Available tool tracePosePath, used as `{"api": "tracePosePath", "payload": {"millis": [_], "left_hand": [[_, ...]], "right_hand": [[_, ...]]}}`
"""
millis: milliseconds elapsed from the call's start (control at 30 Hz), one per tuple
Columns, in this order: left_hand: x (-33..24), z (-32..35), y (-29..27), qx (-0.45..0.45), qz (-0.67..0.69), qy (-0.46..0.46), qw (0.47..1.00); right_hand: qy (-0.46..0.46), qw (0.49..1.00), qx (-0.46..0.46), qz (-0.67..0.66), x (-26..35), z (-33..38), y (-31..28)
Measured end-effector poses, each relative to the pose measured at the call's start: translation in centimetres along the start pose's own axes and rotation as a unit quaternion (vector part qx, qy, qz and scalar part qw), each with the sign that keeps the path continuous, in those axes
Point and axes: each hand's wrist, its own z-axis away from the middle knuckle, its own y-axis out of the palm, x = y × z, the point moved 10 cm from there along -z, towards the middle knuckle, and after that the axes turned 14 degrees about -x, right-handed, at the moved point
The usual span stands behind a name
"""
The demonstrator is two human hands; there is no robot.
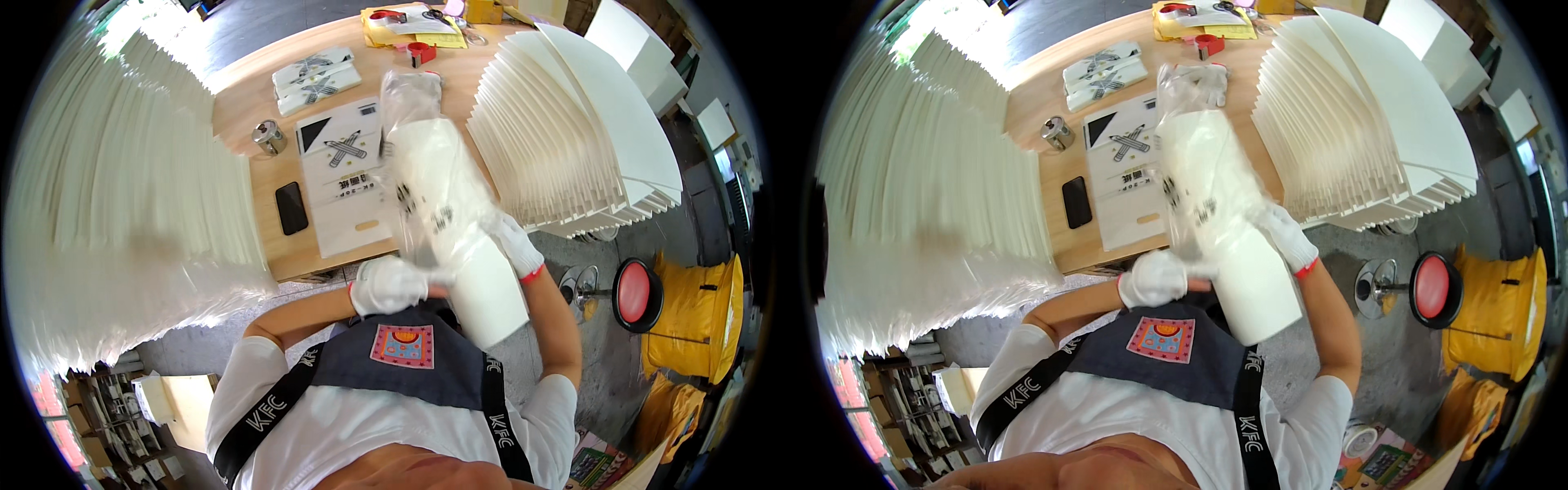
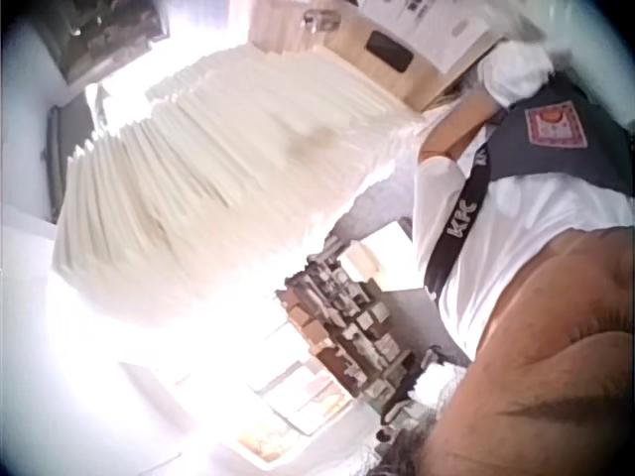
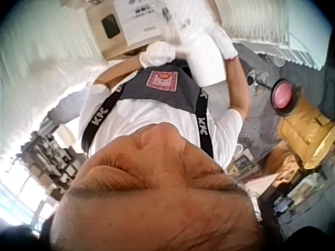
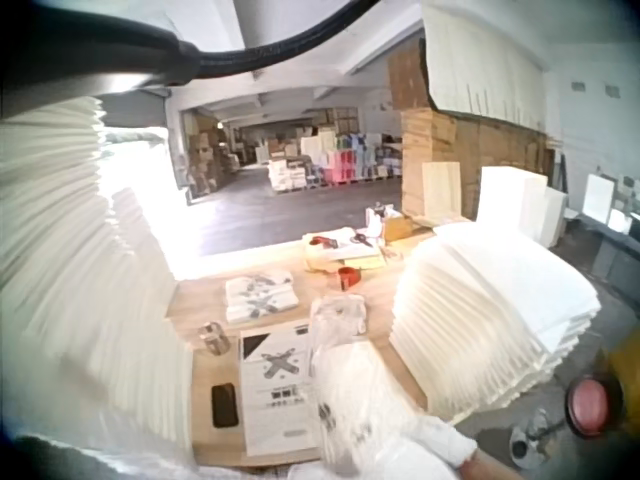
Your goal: The person repeatedly picks up stacks of white paper sheets from the right side of the table, places them into clear plastic packaging sleeves, and stacks the packaged units on the left side. The process is continuous and repetitive, involving handling paper stacks and plastic sleeves.
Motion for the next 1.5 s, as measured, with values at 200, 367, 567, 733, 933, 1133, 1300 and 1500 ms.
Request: {"api": "tracePosePath", "payload": {"millis": [200, 367, 567, 733, 933, 1133, 1300, 1500], "left_hand": [[0.8, -8.0, -1.7, -0.068, -0.146, -0.021, 0.987], [0.2, -7.4, 2.2, 0.018, -0.138, -0.097, 0.986], [9.1, 3.2, -5.5, -0.125, -0.231, -0.308, 0.914], [4.4, 8.4, -0.6, -0.065, -0.190, -0.144, 0.969], [6.1, 19.1, -9.8, -0.205, -0.433, -0.275, 0.834], [-0.8, 21.8, -8.1, -0.211, -0.186, -0.419, 0.863], [2.7, 17.9, -11.0, -0.286, -0.343, -0.382, 0.809], [6.2, 18.1, -16.5, -0.352, -0.320, -0.422, 0.772]], "right_hand": [[0.055, 0.991, -0.066, -0.102, -5.7, -7.7, 3.7], [-0.045, 0.966, -0.015, 0.252, -5.2, -6.8, 10.4], [-0.428, 0.752, -0.082, 0.494, -1.6, 5.8, 13.8], [-0.328, 0.677, -0.232, 0.616, -2.8, 3.5, 8.1], [-0.160, 0.672, -0.087, 0.718, -9.1, 2.4, 4.9], [-0.039, 0.665, 0.095, 0.739, -10.2, 11.0, 5.5], [-0.101, 0.713, 0.060, 0.691, -10.1, 5.6, 6.7], [-0.112, 0.767, 0.212, 0.595, -12.5, 6.7, 8.2]]}}
